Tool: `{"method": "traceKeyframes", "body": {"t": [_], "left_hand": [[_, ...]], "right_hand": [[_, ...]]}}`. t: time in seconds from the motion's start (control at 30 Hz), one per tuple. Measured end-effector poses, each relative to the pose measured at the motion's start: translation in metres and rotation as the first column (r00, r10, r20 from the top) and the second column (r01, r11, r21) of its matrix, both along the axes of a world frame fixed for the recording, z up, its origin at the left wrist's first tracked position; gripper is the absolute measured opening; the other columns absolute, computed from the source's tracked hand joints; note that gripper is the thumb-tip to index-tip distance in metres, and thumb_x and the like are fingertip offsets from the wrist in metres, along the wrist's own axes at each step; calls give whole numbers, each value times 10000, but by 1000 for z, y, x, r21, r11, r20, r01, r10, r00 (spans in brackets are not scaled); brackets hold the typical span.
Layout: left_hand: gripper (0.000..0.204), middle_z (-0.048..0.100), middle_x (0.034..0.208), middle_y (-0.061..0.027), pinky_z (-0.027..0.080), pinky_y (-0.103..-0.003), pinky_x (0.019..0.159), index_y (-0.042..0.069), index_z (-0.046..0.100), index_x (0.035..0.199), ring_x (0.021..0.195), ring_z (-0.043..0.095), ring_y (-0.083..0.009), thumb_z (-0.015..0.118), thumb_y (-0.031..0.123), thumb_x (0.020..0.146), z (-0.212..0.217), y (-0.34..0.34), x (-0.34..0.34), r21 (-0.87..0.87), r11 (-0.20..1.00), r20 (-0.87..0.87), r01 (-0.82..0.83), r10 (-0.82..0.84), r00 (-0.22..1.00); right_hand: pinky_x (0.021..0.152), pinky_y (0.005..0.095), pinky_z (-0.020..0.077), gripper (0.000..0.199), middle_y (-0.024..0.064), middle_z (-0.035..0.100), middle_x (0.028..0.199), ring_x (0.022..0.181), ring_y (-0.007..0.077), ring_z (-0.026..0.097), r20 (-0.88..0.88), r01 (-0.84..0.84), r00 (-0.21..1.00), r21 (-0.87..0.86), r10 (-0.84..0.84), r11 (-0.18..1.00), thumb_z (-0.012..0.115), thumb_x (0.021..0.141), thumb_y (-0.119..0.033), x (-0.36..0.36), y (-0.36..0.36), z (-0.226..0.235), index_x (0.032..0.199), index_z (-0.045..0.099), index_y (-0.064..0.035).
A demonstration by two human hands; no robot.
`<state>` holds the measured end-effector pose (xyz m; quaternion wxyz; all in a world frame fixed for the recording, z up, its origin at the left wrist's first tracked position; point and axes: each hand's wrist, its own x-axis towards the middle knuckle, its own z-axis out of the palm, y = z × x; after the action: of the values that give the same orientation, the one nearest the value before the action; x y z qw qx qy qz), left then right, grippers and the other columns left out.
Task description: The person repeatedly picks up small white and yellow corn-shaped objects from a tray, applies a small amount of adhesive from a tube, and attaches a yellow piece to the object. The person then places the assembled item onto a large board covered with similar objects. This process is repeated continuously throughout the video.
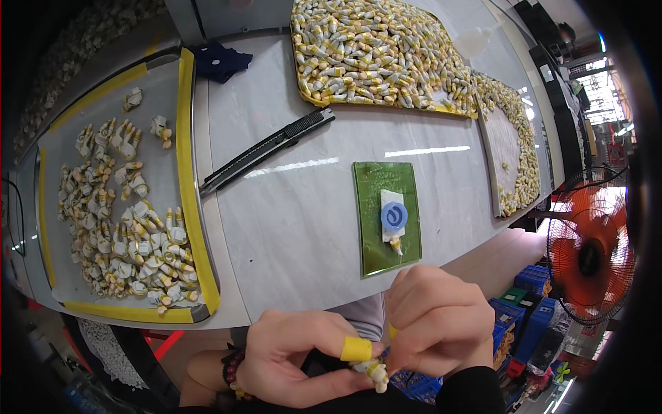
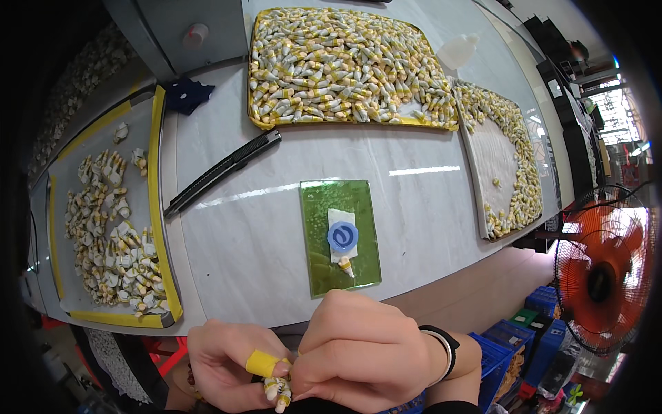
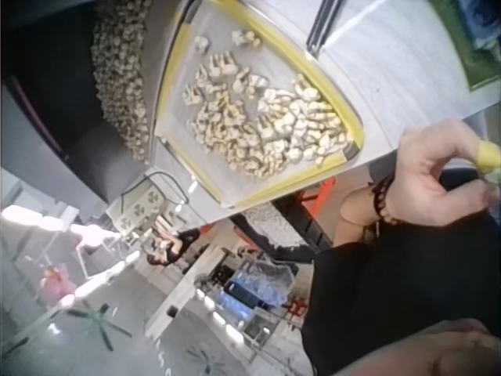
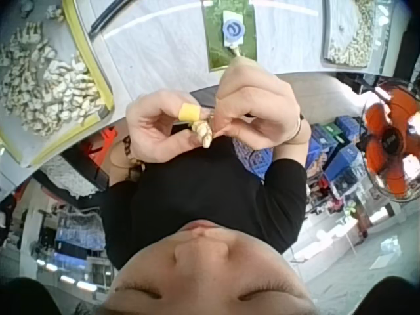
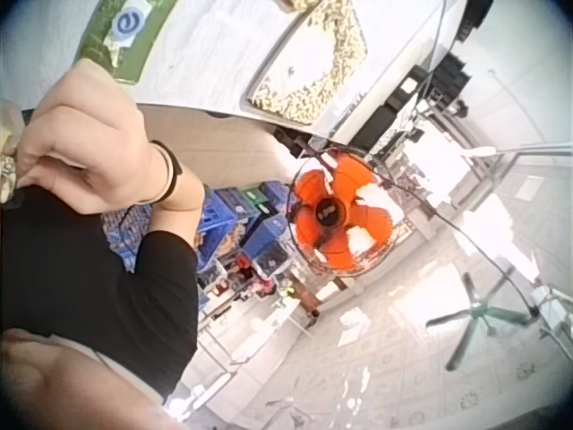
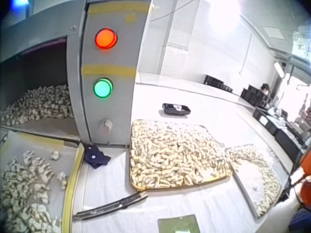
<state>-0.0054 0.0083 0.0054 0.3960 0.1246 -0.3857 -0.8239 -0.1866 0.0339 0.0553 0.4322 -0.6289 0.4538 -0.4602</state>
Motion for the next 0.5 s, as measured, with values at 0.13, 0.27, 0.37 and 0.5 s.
{"method": "traceKeyframes", "body": {"t": [0.13, 0.27, 0.37, 0.5], "left_hand": [[173, 672, 860, -147, 506, -253, 701, -59, 622, 880, 770, 659, -181, 719, -50, 737, -1, -4, 0, -97, 994, 24, 43, -41, 999], [196, 664, 848, -112, 500, -260, 649, -1, 635, 936, 715, 647, -220, 720, 17, 760, -5, 4, -2, -47, 999, -32, 4, -5, 999], [211, 658, 839, -91, 494, -252, 612, 14, 634, 975, 688, 639, -210, 703, 15, 776, -1, 4, -2, -21, 1000, -42, 9, -10, 999], [171, 666, 872, -131, 496, -242, 730, -59, 616, 896, 797, 649, -151, 710, -35, 755, -4, 1, 3, 4, 994, 38, 106, -107, 994]], "right_hand": [[554, 309, 427, 172, 27, 547, 660, 614, 196, 537, -13, -2, 1000, 29, 3, 1000, 784, 658, -112, -1, 2, 2, 635, 622, -59], [550, 309, 422, 179, 25, 545, 656, 605, 193, 530, -17, 6, 1000, 58, -6, 998, 784, 665, -124, 1, 5, 3, 638, 618, -62], [549, 308, 418, 184, 24, 544, 656, 599, 189, 525, -8, 15, 1000, 51, -14, 999, 787, 664, -129, 2, 5, 3, 640, 616, -67], [553, 302, 417, 190, 23, 547, 661, 597, 186, 523, 42, -119, 992, -63, 122, 991, 795, 666, -134, -6, -4, -7, 645, 619, -68]]}}
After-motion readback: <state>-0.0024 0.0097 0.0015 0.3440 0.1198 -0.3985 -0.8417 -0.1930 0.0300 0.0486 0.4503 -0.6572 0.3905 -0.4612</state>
